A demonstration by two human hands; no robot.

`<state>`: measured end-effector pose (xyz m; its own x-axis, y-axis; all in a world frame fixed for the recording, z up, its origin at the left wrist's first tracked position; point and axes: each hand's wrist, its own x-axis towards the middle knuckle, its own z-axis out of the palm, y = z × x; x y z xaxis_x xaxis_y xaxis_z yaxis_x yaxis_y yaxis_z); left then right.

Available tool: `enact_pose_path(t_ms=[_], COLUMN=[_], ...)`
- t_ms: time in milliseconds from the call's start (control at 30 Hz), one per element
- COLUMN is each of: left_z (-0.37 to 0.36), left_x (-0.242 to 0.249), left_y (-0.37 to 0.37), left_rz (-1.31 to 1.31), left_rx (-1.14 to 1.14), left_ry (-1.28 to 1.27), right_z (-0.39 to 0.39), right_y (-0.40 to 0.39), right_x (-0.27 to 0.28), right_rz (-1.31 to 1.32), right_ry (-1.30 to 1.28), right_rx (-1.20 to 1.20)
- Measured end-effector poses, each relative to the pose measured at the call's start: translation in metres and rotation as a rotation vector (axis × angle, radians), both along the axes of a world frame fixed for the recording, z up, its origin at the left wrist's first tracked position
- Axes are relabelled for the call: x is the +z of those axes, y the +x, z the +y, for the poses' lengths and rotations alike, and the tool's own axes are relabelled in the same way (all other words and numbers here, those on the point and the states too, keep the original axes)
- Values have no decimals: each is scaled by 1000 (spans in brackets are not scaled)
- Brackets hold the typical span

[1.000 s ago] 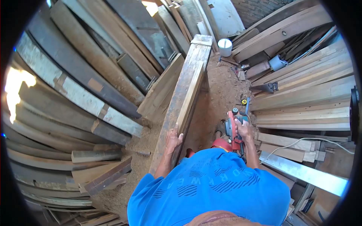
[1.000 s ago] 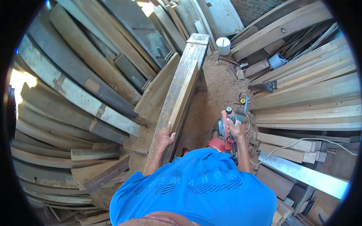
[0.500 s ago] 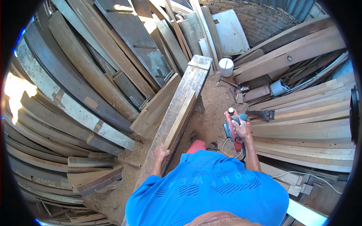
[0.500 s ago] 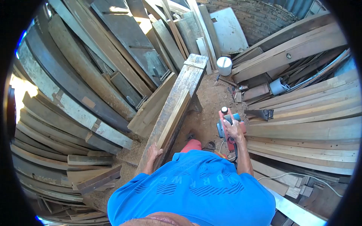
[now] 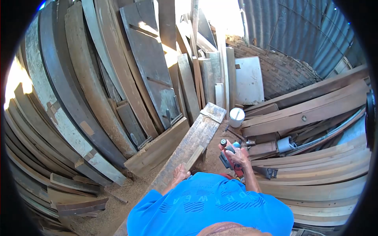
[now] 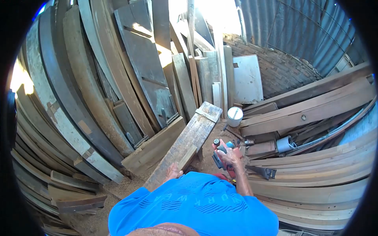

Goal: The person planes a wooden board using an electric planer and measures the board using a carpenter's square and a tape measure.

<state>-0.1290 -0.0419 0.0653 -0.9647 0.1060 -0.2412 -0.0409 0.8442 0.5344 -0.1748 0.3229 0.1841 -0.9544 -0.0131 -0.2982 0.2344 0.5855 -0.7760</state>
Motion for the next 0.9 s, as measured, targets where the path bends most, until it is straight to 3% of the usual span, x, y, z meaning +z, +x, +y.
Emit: enact_pose_path(t_ms=[67,100,200,233,300,400,467,700,900], left_z=[4,2,5,9,11,14,18,45,72], left_x=[0,-8,-14,0,28,24,28,75,71], left_y=[-6,-5,-6,-9,-15,-15,-16,-31,-54], left_rz=[-76,-24,19,-20,-100,-122,-166,-311,-490], left_rx=[-16,-12,50,60,97,195,244,522,572], left_ry=[6,49,1,18,40,-16,-25,-103,-266], right_z=[-7,-19,-27,-29,-33,-50,-62,-78,-77], right_y=[-31,-41,-88,-104,-137,-183,-206,-304,-374], right_x=[6,58,57,44,45,38,32,-22,-21], right_rz=[154,-111,-156,-39,-92,-103,-32,-171,-256], right_ry=[42,67,162,100,168,217,241,373,382], right_rx=[67,119,177,286,424,601,675,853,1058])
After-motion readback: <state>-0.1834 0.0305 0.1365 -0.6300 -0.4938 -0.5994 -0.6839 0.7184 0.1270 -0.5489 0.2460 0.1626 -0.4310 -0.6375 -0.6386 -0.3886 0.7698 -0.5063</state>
